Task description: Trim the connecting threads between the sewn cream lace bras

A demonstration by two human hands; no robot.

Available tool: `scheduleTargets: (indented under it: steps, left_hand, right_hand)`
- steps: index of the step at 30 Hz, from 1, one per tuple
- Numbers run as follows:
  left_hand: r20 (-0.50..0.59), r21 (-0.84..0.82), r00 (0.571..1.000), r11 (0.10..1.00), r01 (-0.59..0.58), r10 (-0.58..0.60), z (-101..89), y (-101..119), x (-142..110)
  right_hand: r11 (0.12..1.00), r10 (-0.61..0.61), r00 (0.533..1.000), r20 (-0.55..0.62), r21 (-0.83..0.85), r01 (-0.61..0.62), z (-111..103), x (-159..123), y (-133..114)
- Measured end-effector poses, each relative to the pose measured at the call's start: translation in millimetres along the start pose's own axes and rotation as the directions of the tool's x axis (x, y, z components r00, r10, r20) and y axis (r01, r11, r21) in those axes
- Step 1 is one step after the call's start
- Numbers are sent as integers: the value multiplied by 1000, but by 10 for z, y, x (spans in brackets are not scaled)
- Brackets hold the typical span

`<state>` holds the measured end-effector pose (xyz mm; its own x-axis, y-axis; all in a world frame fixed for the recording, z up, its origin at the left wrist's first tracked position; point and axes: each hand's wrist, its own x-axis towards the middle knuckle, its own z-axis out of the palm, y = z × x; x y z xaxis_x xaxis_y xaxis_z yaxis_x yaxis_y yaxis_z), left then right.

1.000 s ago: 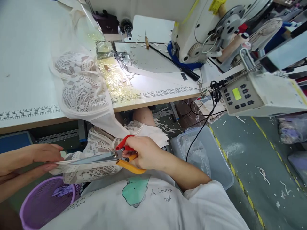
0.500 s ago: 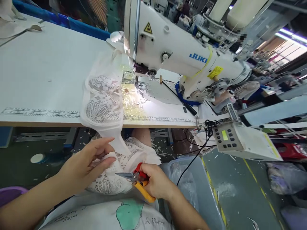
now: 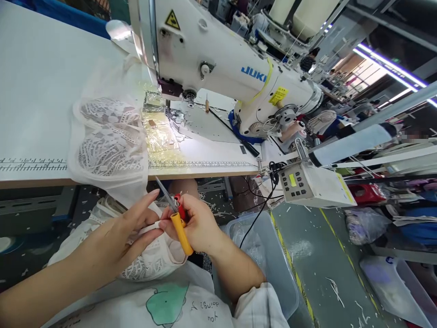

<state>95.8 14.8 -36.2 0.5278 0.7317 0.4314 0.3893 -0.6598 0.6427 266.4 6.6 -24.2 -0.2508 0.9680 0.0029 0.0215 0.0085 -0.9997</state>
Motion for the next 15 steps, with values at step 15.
scheduleTargets:
  steps: [15]
  left_hand:
    - [384,-451,782,639,623,-491,-150,80,136]
  right_hand:
    - [866,-420,901,-109,-343,362,92,13,122]
